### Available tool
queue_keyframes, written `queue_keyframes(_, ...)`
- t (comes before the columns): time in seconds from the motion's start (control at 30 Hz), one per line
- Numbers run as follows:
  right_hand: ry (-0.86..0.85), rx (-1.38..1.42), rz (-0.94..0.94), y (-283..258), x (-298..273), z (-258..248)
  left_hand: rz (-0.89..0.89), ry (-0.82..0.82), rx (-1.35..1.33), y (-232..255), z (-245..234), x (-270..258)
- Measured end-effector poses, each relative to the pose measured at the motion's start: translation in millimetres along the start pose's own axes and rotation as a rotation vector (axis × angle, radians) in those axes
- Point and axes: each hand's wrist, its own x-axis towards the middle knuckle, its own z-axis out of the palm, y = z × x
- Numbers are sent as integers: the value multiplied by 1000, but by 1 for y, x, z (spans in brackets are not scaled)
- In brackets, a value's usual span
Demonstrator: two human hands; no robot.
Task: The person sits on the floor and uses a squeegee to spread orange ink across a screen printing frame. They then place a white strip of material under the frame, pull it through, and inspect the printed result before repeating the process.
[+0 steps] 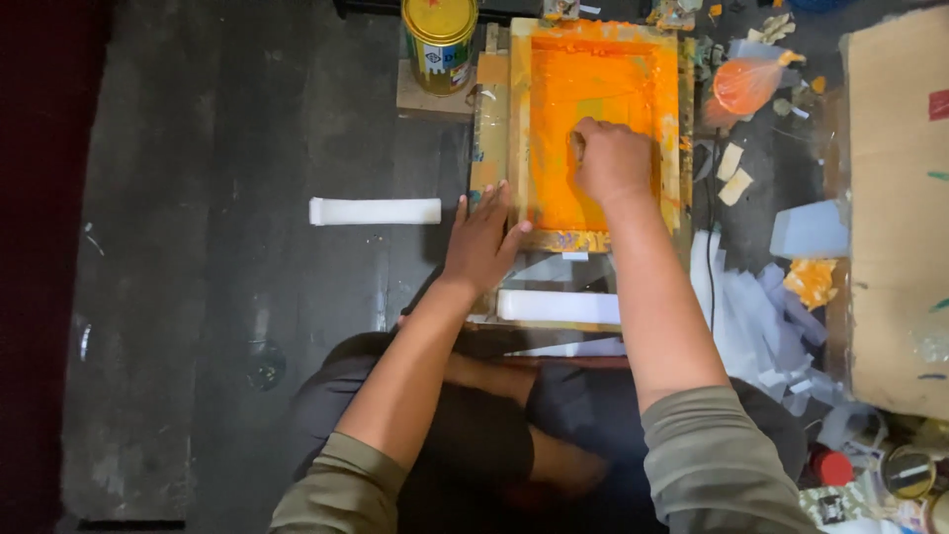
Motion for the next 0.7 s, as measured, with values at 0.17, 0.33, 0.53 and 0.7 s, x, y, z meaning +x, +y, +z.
queue_keyframes(0.17,-31,109,14,-21,-39,-33,33,41,-65,11,-14,-20)
queue_keyframes(0.33,-158,134,37,-26,-68,-40,0,-13,22,16,-15,-39)
queue_keyframes(0.53,-326,116,45,-30,-100,-65,61,19,6,29,-16,-72)
queue_keyframes(0.7,-282,129,-7,-34,-113,-86,5,-45,51,35,-16,-85)
